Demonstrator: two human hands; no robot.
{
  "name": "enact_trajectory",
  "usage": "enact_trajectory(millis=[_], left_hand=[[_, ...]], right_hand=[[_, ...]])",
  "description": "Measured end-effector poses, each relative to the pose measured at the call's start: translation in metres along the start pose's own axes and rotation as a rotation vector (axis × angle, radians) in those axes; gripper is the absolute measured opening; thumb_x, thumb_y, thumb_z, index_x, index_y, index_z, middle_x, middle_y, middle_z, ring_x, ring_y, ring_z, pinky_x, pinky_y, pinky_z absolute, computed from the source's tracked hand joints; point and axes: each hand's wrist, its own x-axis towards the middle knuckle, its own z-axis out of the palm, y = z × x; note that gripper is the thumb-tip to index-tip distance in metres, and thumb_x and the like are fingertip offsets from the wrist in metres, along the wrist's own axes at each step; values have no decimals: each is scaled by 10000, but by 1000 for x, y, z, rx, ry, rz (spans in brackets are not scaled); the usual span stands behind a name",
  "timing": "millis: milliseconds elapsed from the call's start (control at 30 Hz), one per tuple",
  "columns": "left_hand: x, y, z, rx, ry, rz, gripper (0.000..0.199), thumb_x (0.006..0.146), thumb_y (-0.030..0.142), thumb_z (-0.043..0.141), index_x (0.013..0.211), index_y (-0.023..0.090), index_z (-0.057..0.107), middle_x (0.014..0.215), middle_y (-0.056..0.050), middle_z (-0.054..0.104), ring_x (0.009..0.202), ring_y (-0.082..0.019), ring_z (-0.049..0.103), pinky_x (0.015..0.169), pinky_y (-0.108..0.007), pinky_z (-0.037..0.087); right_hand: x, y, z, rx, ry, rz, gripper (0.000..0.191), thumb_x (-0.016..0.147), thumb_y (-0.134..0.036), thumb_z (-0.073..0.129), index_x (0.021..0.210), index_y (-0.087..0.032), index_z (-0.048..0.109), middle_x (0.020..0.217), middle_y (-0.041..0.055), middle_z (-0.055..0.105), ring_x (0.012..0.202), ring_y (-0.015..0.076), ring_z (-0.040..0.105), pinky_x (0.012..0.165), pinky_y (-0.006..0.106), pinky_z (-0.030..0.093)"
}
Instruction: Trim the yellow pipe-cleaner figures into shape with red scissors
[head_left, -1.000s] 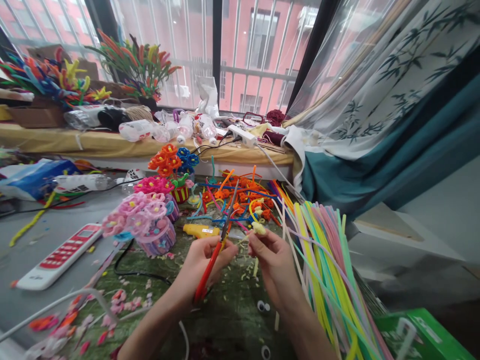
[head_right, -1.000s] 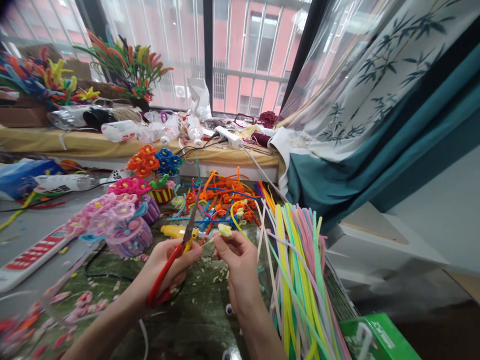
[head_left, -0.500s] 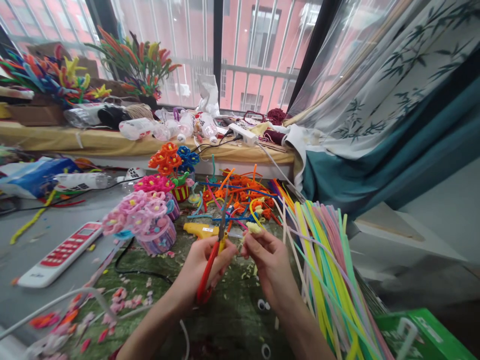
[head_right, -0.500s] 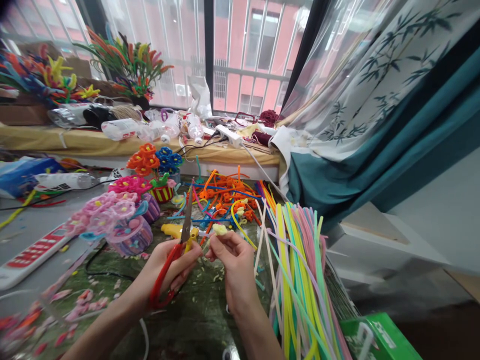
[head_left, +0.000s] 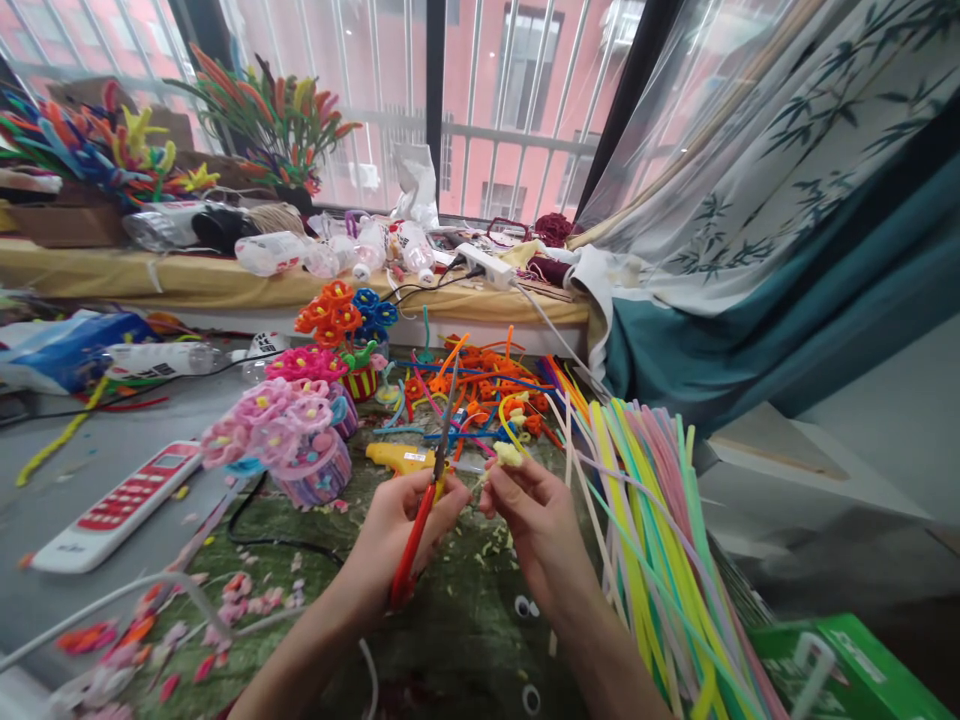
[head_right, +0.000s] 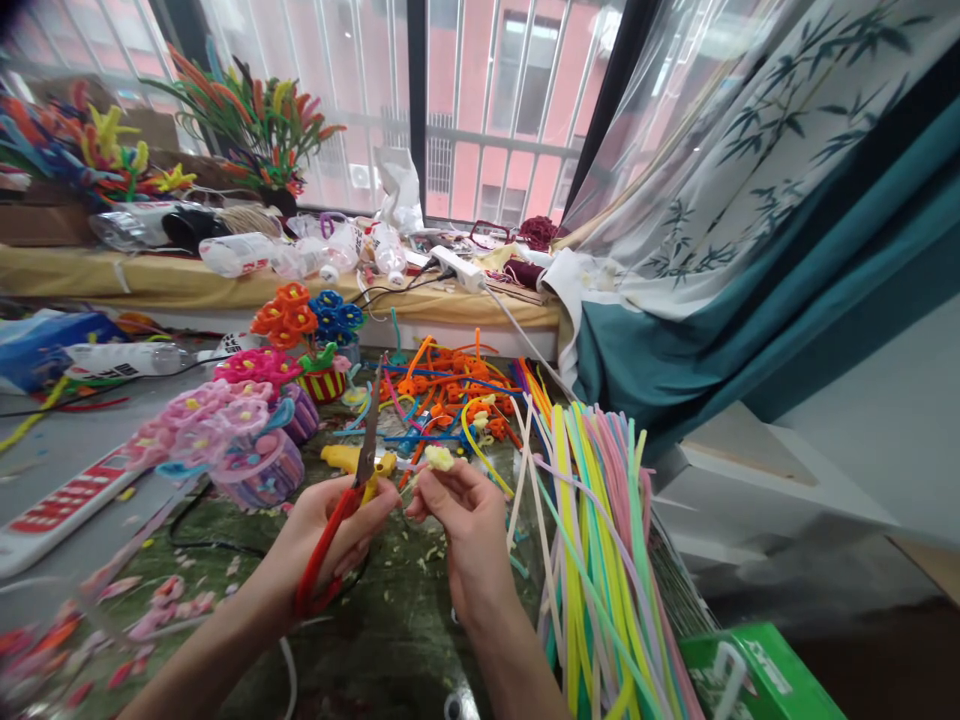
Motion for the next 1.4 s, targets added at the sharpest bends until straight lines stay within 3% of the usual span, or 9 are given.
enact_trajectory(millis=[267,467,767,867,1000,1067,1200,1400], left_hand=[[-3,7,-5,113,110,58,288,734,425,744,729,164,622,480,108,364,416,-44,276,362,-163,169],[-2,5,-9,184,92,83,305,796,460,655,729,167,602,502,96,376,429,-55,295,370,-169,191],[-2,5,-6,2,52,-31,408,770,570,664,683,201,516,466,115,355,357,-45,282,343,-173,215],[-1,8,-5,1,96,-37,410,766,574,658,676,203,509,457,118,353,350,-43,260,341,-177,191],[0,12,-13,134,195,68,321,714,466,716,760,178,582,560,87,456,468,-65,395,433,-173,285],[1,12,-19,207,193,67,321,656,405,745,812,167,597,654,59,527,549,-86,462,497,-187,344],[3,5,-29,368,105,45,324,690,373,639,942,177,583,741,30,551,613,-130,499,561,-237,398],[3,8,-33,784,188,138,255,696,413,613,821,202,544,713,7,572,636,-178,524,582,-269,393]], right_hand=[[3,-2,-10,-84,-62,-42,309,647,-322,893,897,-213,748,696,-28,683,597,93,617,599,205,514],[5,-9,-15,-210,-35,-131,308,666,-342,875,940,-247,770,748,-30,685,652,100,624,641,212,525],[7,-16,-28,-448,-95,-188,313,713,-352,841,1002,-250,776,727,-11,695,689,145,618,673,270,509],[7,-19,-29,-474,-130,-200,273,697,-318,855,951,-252,778,724,-17,691,677,139,616,656,260,509],[7,-20,-29,-415,-103,-246,222,689,-259,864,887,-257,766,671,-43,673,627,103,599,600,205,486],[8,-19,-29,-367,-76,-261,228,699,-256,859,907,-257,766,642,-50,667,602,95,605,585,194,488],[10,-18,-31,-305,-12,-285,245,717,-252,847,947,-260,764,704,-31,727,626,109,663,616,210,527],[13,-18,-33,-265,64,-331,286,687,-229,862,955,-237,762,847,21,783,771,176,724,759,310,576]])
